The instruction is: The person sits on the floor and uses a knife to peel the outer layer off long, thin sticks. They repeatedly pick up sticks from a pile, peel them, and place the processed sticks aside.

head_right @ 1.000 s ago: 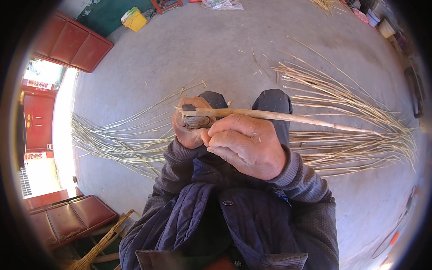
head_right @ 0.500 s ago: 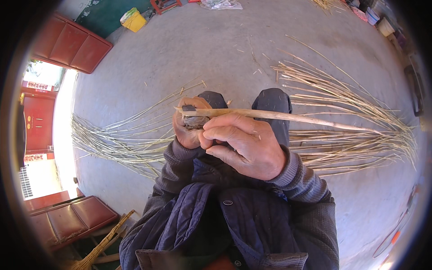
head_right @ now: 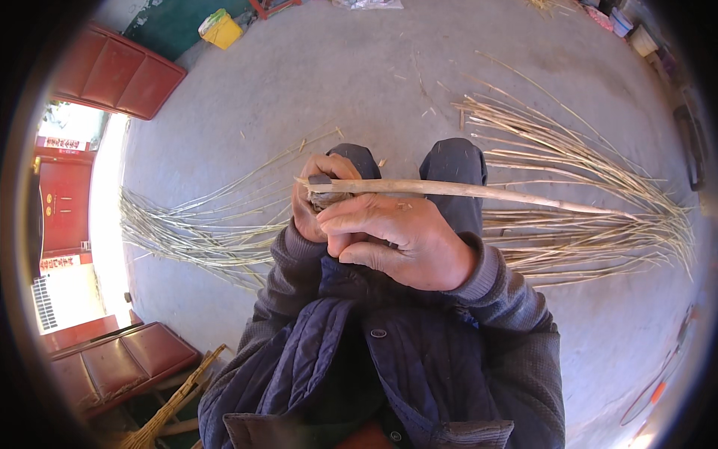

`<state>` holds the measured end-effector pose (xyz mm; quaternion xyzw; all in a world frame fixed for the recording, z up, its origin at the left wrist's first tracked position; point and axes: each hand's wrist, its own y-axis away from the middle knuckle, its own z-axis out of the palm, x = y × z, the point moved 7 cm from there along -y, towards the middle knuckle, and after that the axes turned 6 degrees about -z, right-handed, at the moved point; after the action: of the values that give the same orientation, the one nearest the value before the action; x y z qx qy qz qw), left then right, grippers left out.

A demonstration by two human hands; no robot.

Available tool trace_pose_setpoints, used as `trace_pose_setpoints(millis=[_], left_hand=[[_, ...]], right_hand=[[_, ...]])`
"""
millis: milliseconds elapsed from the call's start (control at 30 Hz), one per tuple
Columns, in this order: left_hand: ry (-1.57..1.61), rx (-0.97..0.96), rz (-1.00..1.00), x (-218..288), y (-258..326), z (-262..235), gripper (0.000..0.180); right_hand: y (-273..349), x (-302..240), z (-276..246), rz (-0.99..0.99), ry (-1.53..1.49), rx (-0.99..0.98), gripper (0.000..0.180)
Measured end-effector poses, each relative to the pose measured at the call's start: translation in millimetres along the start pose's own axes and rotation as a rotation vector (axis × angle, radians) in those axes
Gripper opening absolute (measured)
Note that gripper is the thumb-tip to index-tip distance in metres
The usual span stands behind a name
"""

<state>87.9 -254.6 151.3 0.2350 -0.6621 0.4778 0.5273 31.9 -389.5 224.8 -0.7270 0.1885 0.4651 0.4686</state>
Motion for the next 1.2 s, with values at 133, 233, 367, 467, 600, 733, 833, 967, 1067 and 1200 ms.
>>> trace_pose_setpoints(millis=[133,233,367,467,600,733,833,967,1067,1200], left_hand=[[0.016,-0.005,0.0,1,-1,1,0.085],[0.024,-0.006,0.01,8,-4,3,0.063],[0.097,-0.007,-0.016,4,-4,6,0.053],[0.146,-0.006,-0.037,2,-3,7,0.053],[0.146,-0.007,-0.101,-5,1,6,0.07],[0.119,-0.01,-0.053,0,-3,11,0.044],[0.182,-0.002,-0.079,-1,-1,14,0.037],[0.213,-0.008,-0.094,-3,0,14,0.032],[0.145,-0.005,-0.102,-6,1,12,0.033],[0.126,0.049,-0.212,-17,5,10,0.064]], right_hand=[[0,4,0,-0.012,-0.096,-0.002,0.03],[0,5,0,-0.024,-0.132,0.005,0.029],[0,7,-1,0.03,-0.166,0.005,0.027],[1,8,0,0.002,-0.156,0.02,0.026],[1,7,-1,-0.016,-0.165,0.033,0.025],[1,8,-2,-0.022,-0.143,0.029,0.025],[1,8,-1,-0.041,-0.144,0.029,0.025],[1,6,0,0.012,-0.178,0.032,0.023],[-1,2,-2,-0.071,-0.082,0.025,0.021],[0,2,-4,-0.087,-0.044,0.045,0.019]])
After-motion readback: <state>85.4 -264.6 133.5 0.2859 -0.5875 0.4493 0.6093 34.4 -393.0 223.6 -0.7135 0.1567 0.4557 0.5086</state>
